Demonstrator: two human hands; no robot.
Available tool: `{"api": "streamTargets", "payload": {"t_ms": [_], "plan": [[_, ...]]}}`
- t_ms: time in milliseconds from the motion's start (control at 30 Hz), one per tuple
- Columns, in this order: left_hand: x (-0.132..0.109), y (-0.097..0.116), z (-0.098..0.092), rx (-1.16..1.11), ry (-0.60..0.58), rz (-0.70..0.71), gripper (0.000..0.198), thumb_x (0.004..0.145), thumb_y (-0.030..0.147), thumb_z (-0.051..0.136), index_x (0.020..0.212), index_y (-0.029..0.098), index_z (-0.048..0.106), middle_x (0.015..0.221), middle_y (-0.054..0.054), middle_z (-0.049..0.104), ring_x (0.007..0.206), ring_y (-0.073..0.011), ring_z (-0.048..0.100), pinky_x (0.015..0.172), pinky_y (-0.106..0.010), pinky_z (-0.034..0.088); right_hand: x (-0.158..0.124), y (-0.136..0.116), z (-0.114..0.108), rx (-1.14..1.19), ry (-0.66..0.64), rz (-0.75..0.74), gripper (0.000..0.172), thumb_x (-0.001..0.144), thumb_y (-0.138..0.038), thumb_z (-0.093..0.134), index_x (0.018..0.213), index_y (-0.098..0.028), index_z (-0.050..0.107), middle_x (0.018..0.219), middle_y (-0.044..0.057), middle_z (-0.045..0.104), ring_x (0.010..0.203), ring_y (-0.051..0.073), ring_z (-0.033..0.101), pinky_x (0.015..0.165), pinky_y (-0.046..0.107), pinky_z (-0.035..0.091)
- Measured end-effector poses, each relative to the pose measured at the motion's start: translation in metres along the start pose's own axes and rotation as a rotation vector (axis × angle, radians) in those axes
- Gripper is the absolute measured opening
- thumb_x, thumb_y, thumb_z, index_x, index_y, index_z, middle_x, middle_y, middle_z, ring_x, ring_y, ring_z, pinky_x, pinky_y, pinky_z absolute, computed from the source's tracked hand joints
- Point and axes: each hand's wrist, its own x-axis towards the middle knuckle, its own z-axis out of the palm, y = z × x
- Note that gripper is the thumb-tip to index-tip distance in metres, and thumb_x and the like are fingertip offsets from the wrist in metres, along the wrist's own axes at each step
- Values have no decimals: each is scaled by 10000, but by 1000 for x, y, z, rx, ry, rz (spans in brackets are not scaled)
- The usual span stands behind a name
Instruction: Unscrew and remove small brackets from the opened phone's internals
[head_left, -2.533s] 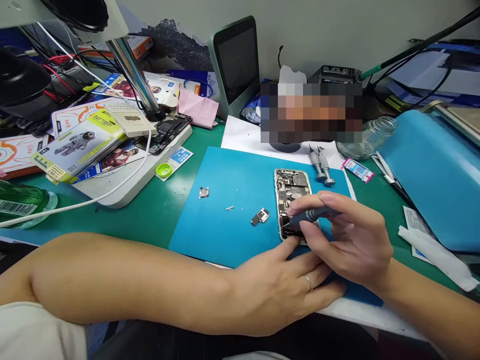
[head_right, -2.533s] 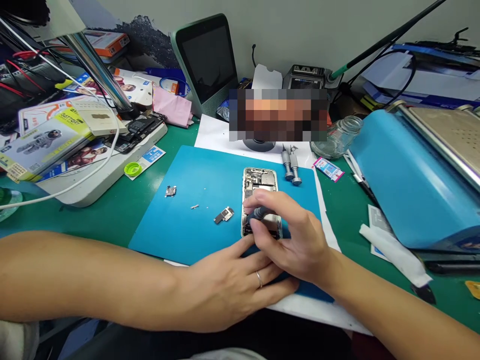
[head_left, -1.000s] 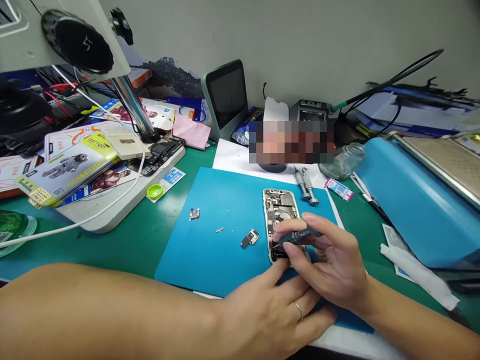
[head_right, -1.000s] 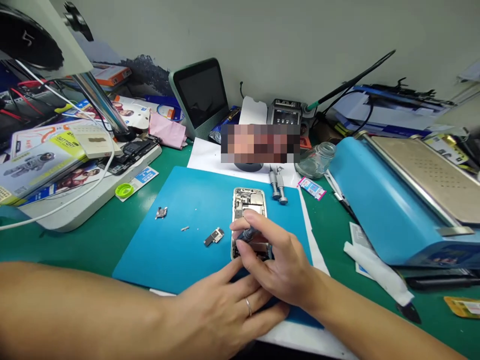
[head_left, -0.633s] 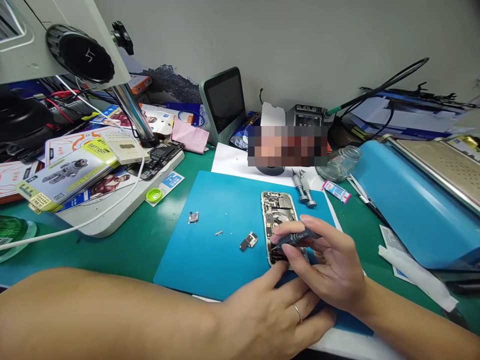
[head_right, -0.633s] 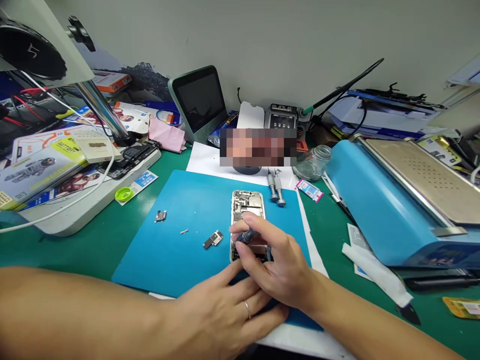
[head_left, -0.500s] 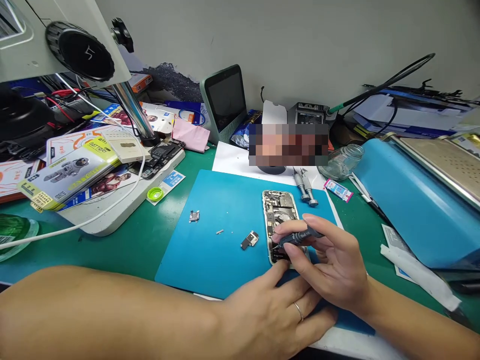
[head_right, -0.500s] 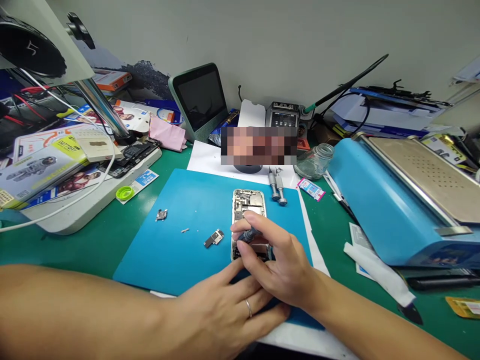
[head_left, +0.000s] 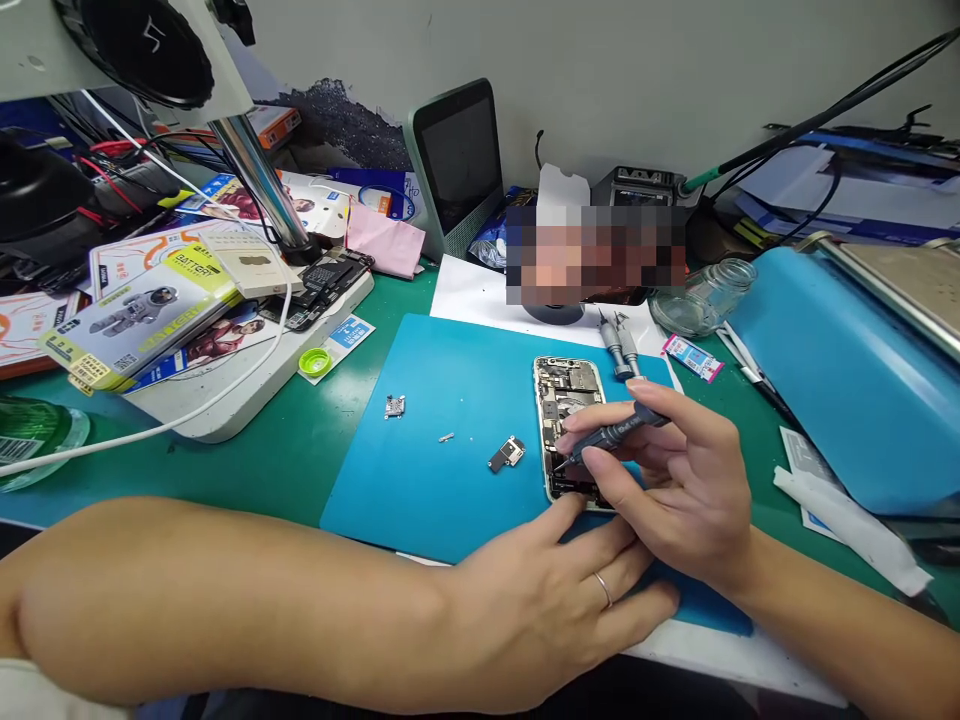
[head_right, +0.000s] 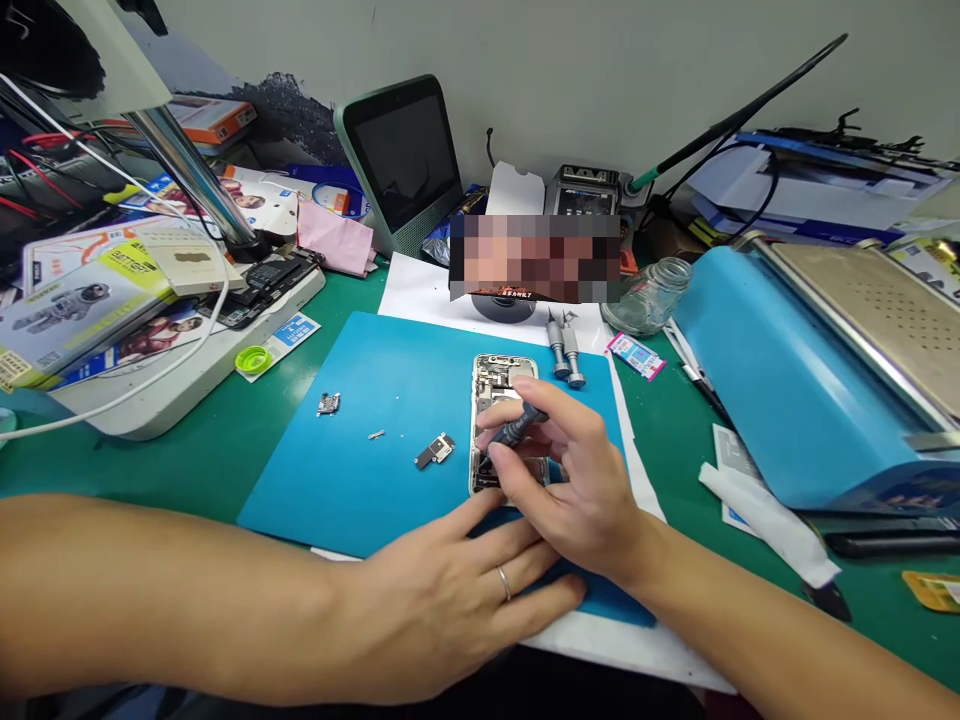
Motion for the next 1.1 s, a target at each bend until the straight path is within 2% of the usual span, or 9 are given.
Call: {"api": "streamTargets", "payload": {"t_ms": [533, 1100], "plan": [[1, 0, 3, -18, 8, -1, 627, 940, 347, 657, 1519, 161, 506, 1447, -109, 575, 1367, -300, 461, 1170, -483, 346, 2, 0, 0, -12, -48, -11, 760, 905, 50, 598, 1507, -383, 434, 1104, 37, 715, 877, 172, 772, 684, 290, 712], [0, -1, 1, -6, 16, -2, 594, 960, 328, 624, 1520, 167, 508, 1462, -113, 575, 1387, -291, 458, 1173, -468, 335, 0, 0, -1, -4, -58, -17, 756, 901, 40, 608, 1511, -372, 435, 1113, 35, 720, 904, 169, 769, 714, 284, 711]]}}
